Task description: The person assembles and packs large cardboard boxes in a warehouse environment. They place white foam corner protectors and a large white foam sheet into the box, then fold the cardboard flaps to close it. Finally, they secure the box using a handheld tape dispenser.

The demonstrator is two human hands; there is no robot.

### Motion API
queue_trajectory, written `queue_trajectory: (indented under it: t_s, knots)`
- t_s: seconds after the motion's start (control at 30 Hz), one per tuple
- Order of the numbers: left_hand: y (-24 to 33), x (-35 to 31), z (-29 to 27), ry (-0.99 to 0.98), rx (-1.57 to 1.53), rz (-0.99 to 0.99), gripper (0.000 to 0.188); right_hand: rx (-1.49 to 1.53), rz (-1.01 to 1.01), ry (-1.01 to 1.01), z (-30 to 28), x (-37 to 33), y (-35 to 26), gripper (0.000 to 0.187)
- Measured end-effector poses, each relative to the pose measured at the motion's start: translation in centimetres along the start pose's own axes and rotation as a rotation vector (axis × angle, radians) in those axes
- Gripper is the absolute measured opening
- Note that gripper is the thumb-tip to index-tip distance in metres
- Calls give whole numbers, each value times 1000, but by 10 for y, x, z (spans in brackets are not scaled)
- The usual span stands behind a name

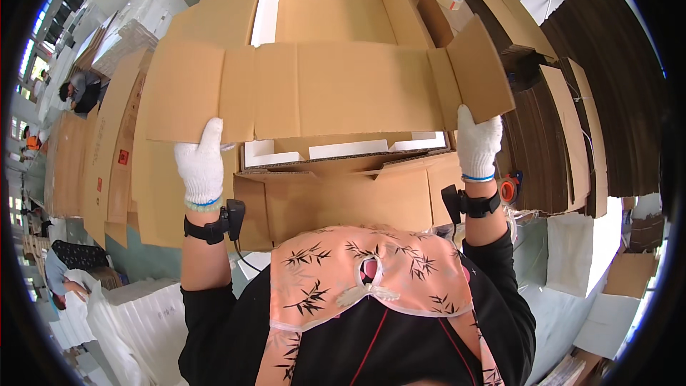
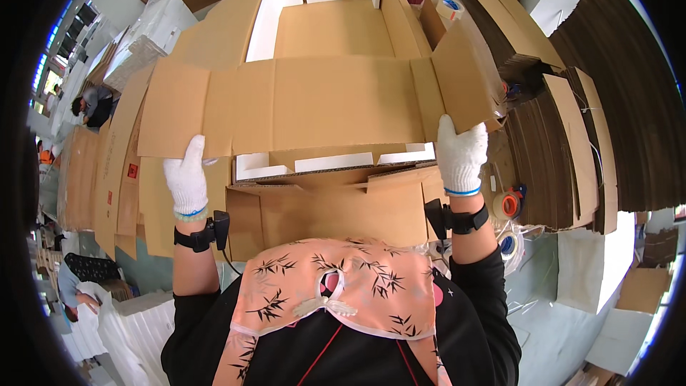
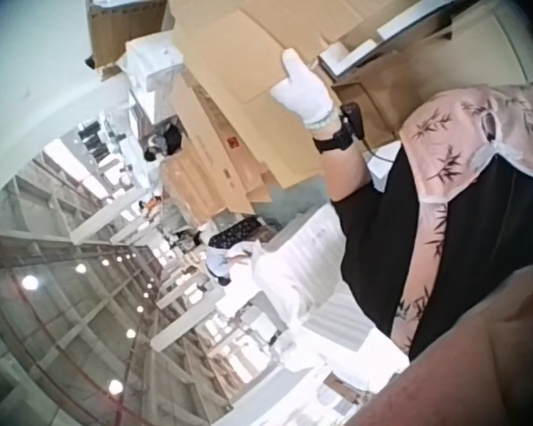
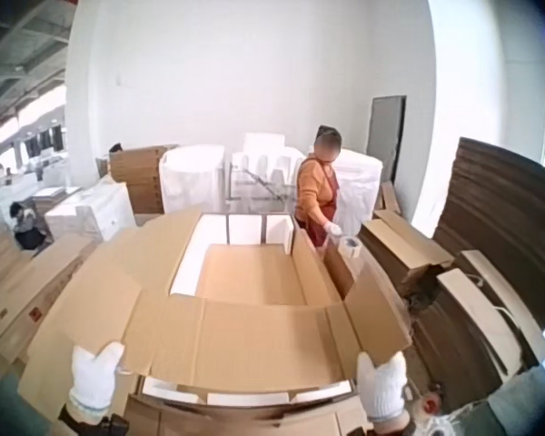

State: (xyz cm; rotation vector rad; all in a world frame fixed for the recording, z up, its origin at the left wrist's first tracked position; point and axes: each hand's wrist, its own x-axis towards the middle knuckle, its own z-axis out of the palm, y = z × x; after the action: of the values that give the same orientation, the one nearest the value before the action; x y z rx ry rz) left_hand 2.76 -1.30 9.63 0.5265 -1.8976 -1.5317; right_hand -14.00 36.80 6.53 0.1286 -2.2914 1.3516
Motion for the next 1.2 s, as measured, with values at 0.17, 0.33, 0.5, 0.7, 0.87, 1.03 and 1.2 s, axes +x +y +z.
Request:
queue_trajectory:
  t_s: [0.17, 0.33, 0.5, 0.7, 0.87, 1.03, 1.2]
  knots:
    - [14, 18, -1, -256, 448, 96, 34, -547, -340, -319, 6, -3, 15, 59]
    - [18, 47, 22, -702, 753, -18, 42, -609, -85, -538, -4, 18, 40, 78]
    - [-6, 76, 27, -881, 736, -257, 41, -481, -848, -519, -5, 46, 27, 61]
    - [-34, 85, 16, -893, 663, -477, 37, -375, -1016, -933, 1, 67, 3, 18]
    - [-79, 63, -7, -744, 818, -161, 54, -374, -1058, -1006, 28, 48, 28, 26]
    - [-94, 21, -5, -631, 1224, 750, 58, -413, -889, -937, 44, 15, 74, 30]
    - [-92, 1, -6, -825, 1193, 620, 75, -398, -1015, -914, 40, 15, 87, 23]
